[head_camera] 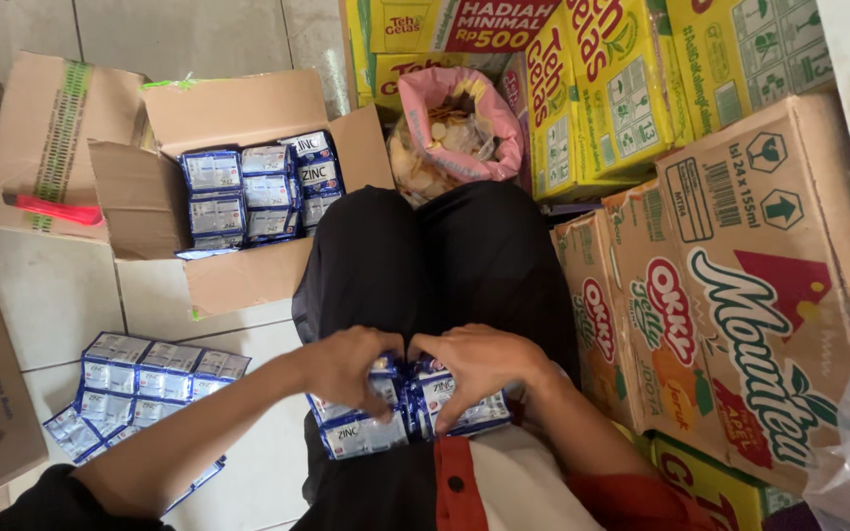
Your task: The person moves and stacks cardboard boxes, then sits on the floor to unpack and arrange small zinc supplement packets into a cardboard box. The person handles boxes of tea and other goods, and uses a digital scale with a colander to weigh items.
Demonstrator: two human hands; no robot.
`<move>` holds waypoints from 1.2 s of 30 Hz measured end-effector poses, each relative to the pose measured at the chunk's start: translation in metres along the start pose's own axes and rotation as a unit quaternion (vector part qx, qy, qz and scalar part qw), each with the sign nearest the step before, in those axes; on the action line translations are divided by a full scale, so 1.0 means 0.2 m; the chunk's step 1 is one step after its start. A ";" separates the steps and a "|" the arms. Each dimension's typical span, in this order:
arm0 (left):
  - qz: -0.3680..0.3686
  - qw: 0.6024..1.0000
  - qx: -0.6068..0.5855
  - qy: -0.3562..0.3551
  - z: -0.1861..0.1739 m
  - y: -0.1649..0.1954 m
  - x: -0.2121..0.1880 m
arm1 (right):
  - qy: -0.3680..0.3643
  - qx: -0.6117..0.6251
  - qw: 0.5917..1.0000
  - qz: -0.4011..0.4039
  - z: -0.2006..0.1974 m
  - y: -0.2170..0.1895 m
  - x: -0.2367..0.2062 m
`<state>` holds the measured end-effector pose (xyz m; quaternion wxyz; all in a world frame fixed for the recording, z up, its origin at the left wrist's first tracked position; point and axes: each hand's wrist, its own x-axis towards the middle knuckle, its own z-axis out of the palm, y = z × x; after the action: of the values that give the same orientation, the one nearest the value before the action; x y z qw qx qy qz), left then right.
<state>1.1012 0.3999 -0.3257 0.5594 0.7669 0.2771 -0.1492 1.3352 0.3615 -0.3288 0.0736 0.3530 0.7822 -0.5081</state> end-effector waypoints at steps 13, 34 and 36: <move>-0.061 0.995 0.010 -0.073 0.07 0.02 -0.04 | -0.081 0.040 0.996 -0.029 0.04 0.10 0.06; 0.030 0.999 -0.030 0.006 0.11 0.10 -0.10 | 0.096 0.004 0.988 -0.121 0.05 -0.05 -0.15; -0.003 0.999 -0.047 -0.005 0.11 0.11 -0.10 | 0.108 0.006 0.988 -0.107 0.07 -0.04 -0.16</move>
<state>1.1004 0.3702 -0.3057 0.5959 0.7381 0.2834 -0.1409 1.3506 0.3336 -0.3149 -0.0686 0.3203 0.8156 -0.4770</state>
